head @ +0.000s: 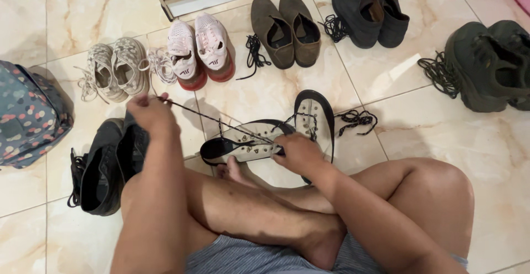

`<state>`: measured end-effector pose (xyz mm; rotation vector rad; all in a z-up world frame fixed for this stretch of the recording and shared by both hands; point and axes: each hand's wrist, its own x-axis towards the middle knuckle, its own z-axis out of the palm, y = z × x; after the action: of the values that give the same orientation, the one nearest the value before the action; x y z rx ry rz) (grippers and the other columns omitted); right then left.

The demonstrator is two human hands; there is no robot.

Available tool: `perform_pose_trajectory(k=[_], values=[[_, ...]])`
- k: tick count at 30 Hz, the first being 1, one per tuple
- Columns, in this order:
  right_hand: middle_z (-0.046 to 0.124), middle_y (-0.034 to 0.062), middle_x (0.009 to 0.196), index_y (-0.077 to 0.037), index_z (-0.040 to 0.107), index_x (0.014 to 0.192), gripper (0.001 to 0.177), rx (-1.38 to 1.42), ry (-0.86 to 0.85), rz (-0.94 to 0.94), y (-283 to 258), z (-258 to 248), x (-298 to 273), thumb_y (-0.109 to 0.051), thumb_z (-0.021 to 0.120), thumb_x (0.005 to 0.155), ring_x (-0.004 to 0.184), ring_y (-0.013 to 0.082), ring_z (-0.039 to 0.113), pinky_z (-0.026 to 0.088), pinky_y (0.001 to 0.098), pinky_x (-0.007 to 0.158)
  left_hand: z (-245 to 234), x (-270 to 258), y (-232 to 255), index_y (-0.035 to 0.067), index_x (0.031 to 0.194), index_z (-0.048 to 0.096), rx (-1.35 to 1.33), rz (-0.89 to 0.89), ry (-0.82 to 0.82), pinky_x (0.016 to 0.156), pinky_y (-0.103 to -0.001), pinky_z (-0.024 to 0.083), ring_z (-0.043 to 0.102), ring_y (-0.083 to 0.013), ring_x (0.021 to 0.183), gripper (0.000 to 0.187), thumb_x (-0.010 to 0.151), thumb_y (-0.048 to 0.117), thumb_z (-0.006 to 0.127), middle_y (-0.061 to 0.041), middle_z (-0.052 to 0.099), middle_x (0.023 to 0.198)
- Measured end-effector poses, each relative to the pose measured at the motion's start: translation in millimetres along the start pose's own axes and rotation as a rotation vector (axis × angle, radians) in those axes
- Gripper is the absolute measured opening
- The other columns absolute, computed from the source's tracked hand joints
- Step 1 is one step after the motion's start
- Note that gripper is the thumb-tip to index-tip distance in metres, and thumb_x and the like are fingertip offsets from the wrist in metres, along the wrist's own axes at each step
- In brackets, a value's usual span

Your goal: The person sits on the floor and laces a pair of canvas shoes. They thread the laces through the eyelets, tighten them, and tie a knot.

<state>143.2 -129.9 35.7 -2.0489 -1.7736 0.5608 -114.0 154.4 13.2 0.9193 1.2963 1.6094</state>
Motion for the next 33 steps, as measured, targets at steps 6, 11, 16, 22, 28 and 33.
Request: perform_pose_trajectory(k=[6, 11, 16, 22, 28, 33], values=[[0.07, 0.0223, 0.105, 0.0, 0.07, 0.116, 0.049, -0.148, 0.449, 0.175, 52.5, -11.3, 19.3, -0.034, 0.076, 0.08, 0.098, 0.0414, 0.065, 0.054, 0.0494, 0.075, -10.7, -23.2, -0.9, 0.007, 0.124, 0.042, -0.079, -0.225, -0.1, 0.07, -0.036, 0.063, 0.069, -0.0209, 0.081, 0.027, 0.1, 0.0, 0.052, -0.013, 0.056, 0.115], [0.074, 0.0176, 0.096, -0.004, 0.075, 0.107, 0.03, 0.031, 0.296, 0.257, 59.9, -20.3, 18.8, -0.032, 0.066, 0.099, 0.089, 0.0373, 0.07, 0.054, 0.0484, 0.077, 3.4, -57.8, 11.7, 0.008, 0.12, 0.063, 0.447, -0.105, -0.306, 0.067, -0.039, 0.051, 0.066, -0.021, 0.074, 0.023, 0.097, 0.011, 0.058, -0.012, 0.069, 0.103], [0.072, 0.0144, 0.084, -0.004, 0.069, 0.114, 0.034, 0.734, 0.033, 0.317, 42.2, -28.7, 19.3, -0.034, 0.063, 0.099, 0.07, 0.0203, 0.067, 0.052, 0.0366, 0.064, 2.7, -88.6, 26.4, 0.011, 0.114, 0.072, 1.303, 0.14, -0.697, 0.085, -0.045, 0.055, 0.07, -0.0354, 0.095, 0.037, 0.085, 0.032, 0.073, -0.019, 0.074, 0.1], [0.075, 0.0025, 0.111, -0.004, 0.069, 0.118, 0.039, 0.902, -0.02, 0.234, 32.9, -8.6, 27.5, -0.036, 0.053, 0.103, 0.089, 0.0122, 0.067, 0.052, 0.0277, 0.071, 12.3, -101.5, 22.8, 0.013, 0.109, 0.08, 1.347, 0.128, -0.932, 0.087, -0.043, 0.055, 0.071, -0.0334, 0.097, 0.03, 0.086, 0.029, 0.071, -0.015, 0.076, 0.103], [0.072, 0.0091, 0.117, -0.003, 0.064, 0.119, 0.041, 0.864, 0.083, 0.294, 40.7, 16.0, 31.7, -0.039, 0.05, 0.103, 0.105, 0.0161, 0.071, 0.061, 0.0325, 0.085, 6.2, -85.2, 47.6, 0.008, 0.101, 0.072, 0.808, -0.027, -0.806, 0.07, -0.034, 0.05, 0.065, -0.0196, 0.075, 0.017, 0.094, 0.021, 0.064, -0.007, 0.079, 0.09], [0.075, 0.015, 0.116, 0.0, 0.061, 0.119, 0.048, 0.92, -0.024, 0.312, 43.6, 17.1, 35.8, -0.044, 0.046, 0.105, 0.105, 0.0191, 0.075, 0.059, 0.0314, 0.09, -25.7, -57.2, 80.6, 0.006, 0.093, 0.075, 0.834, 0.173, -0.775, 0.069, -0.027, 0.048, 0.062, -0.0092, 0.072, 0.022, 0.094, 0.027, 0.07, -0.004, 0.074, 0.081]])
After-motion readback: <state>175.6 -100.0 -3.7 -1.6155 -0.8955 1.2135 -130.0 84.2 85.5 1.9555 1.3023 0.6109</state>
